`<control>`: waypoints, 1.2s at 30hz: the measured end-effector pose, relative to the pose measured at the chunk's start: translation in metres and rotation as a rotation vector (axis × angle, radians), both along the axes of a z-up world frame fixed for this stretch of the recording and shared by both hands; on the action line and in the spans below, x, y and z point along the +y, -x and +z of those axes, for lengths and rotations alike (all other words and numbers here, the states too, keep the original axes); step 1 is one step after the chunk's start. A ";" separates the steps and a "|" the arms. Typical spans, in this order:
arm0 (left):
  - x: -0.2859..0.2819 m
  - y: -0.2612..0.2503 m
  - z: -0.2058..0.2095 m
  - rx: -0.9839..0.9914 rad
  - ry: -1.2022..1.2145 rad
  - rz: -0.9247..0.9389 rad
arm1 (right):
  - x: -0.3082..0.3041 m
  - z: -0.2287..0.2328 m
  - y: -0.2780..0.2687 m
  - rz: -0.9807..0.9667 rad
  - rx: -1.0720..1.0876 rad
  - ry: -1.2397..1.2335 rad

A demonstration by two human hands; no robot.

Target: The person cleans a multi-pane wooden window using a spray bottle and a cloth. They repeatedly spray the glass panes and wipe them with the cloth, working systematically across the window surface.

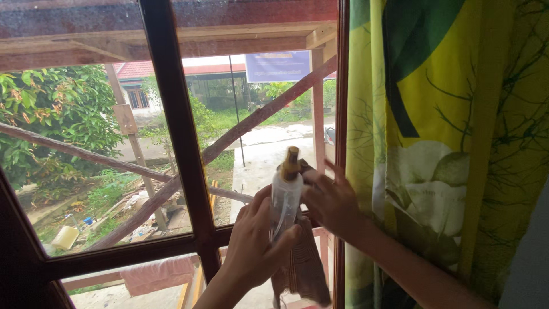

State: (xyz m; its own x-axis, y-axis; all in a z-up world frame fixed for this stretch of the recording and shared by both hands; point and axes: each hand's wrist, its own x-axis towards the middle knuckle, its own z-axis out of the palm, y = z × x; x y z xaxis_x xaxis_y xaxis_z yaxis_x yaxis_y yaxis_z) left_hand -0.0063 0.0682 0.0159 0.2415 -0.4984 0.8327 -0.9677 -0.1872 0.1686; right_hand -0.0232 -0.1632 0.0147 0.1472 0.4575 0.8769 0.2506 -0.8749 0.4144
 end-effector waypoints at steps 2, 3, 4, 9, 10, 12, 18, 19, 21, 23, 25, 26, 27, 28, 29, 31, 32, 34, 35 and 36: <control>0.006 -0.005 -0.003 0.148 0.034 -0.019 | 0.005 0.024 0.002 0.017 -0.097 -0.044; 0.008 -0.008 -0.006 0.224 0.048 -0.031 | 0.005 0.035 0.007 0.023 -0.145 -0.067; 0.011 -0.011 -0.009 0.268 0.076 -0.016 | 0.005 0.045 0.013 -0.004 -0.165 -0.032; 0.036 -0.039 -0.021 0.157 0.286 0.037 | 0.014 0.064 0.030 -0.099 -0.068 0.080; 0.036 -0.042 -0.023 0.207 0.285 0.012 | 0.019 0.060 0.031 -0.093 -0.052 0.005; 0.037 -0.048 -0.025 0.304 0.282 -0.035 | 0.033 0.048 0.030 -0.075 -0.022 -0.146; 0.011 -0.044 -0.010 0.259 0.293 -0.103 | 0.078 0.019 0.002 -0.095 0.007 -0.291; 0.009 -0.046 -0.004 0.278 0.304 -0.090 | 0.077 0.019 -0.001 -0.079 0.020 -0.265; 0.008 -0.047 0.009 0.315 0.329 -0.063 | 0.077 0.025 -0.007 -0.044 0.043 -0.207; 0.011 -0.046 0.025 0.146 0.384 -0.063 | 0.067 0.046 -0.012 0.008 0.012 -0.090; 0.017 -0.045 0.044 0.005 0.417 -0.042 | 0.062 0.082 -0.022 0.076 -0.030 0.011; 0.020 -0.046 0.056 -0.051 0.423 -0.023 | 0.062 0.106 -0.030 0.117 -0.056 0.053; 0.021 -0.048 0.069 -0.103 0.432 -0.003 | 0.059 0.131 -0.038 0.181 -0.089 0.064; 0.021 -0.051 0.081 -0.127 0.423 0.099 | 0.056 0.159 -0.045 0.246 -0.121 0.076; 0.021 -0.054 0.093 -0.151 0.411 0.199 | 0.050 0.182 -0.049 0.214 -0.132 -0.046; 0.021 -0.063 0.121 -0.275 0.427 0.286 | 0.035 0.214 -0.048 0.175 -0.211 -0.267; 0.023 -0.069 0.136 -0.376 0.455 0.271 | 0.028 0.224 -0.047 0.168 -0.279 -0.367; 0.030 -0.079 0.156 -0.449 0.499 0.250 | 0.029 0.226 -0.054 0.124 -0.431 -0.441; 0.036 -0.084 0.162 -0.421 0.514 0.244 | 0.041 0.221 -0.065 0.086 -0.514 -0.415; 0.041 -0.087 0.167 -0.394 0.529 0.237 | 0.054 0.218 -0.075 0.048 -0.597 -0.388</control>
State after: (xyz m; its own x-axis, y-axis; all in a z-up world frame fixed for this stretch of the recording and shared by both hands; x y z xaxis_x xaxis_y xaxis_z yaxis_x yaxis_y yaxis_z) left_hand 0.0812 0.1091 0.1826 -0.0757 0.0271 0.9968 -0.9187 -0.3905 -0.0592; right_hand 0.0516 -0.1091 0.2329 -0.4214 0.0896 0.9025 0.1196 -0.9809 0.1533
